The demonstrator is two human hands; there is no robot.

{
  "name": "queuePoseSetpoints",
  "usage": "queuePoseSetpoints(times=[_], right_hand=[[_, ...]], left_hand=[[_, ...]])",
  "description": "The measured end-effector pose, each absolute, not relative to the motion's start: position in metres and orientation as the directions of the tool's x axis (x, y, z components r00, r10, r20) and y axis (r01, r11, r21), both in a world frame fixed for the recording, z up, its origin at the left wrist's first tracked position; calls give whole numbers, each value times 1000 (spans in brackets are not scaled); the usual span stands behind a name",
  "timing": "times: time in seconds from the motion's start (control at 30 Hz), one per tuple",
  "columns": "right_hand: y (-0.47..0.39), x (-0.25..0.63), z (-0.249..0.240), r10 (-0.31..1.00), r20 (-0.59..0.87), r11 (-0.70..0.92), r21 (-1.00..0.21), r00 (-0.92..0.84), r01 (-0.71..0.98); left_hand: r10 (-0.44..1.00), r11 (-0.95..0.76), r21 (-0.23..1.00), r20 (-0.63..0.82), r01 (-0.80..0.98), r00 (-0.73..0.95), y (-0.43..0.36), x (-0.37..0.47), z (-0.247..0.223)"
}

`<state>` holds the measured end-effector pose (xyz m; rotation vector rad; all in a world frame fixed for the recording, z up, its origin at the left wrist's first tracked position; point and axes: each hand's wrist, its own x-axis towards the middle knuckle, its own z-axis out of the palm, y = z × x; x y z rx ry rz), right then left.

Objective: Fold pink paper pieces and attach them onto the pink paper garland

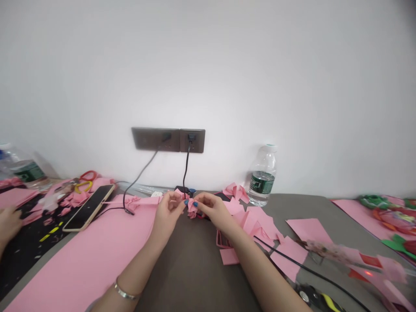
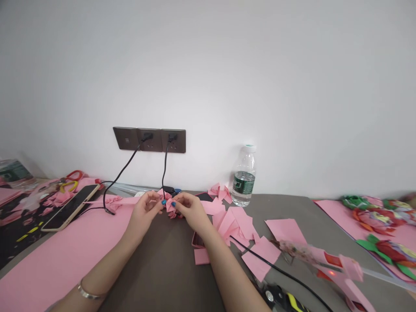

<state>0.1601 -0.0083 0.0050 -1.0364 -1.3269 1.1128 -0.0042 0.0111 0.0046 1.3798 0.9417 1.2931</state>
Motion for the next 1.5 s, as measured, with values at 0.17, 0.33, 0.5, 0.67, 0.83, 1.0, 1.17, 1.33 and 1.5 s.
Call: queuePoseSetpoints(times=[0.17,0.33,0.5,0.67,0.83,1.0,1.17,1.33,1.5], right_hand=[[-5,162,7,979,190,197,-977,78,-83],[-7,159,9,966,258,260,-963,31,-74],[-8,158,8,954,300,299,-952,-1,-60],[-7,160,6,966,259,257,-965,-25,-49],[-7,158,5,968,247,245,-968,-36,-57],[-7,158,3,965,257,254,-965,-44,-70],[-7,157,3,961,277,276,-960,-21,-39],[-12,154,7,940,342,342,-939,-18,27],[-15,154,9,911,413,408,-904,8,128]], left_hand=[[957,-48,999,54,-26,286,11,-2,0],[960,23,994,7,-106,279,9,0,-2],[969,45,977,7,-206,247,6,-2,6],[960,-152,980,178,-128,218,8,-3,6],[952,-209,975,219,-69,212,10,-3,6],[954,-207,978,208,-26,218,8,-3,10],[956,-213,977,214,-30,201,9,-4,8],[964,-203,978,209,-58,162,8,-4,11],[970,-188,975,203,-120,135,5,-2,15]])
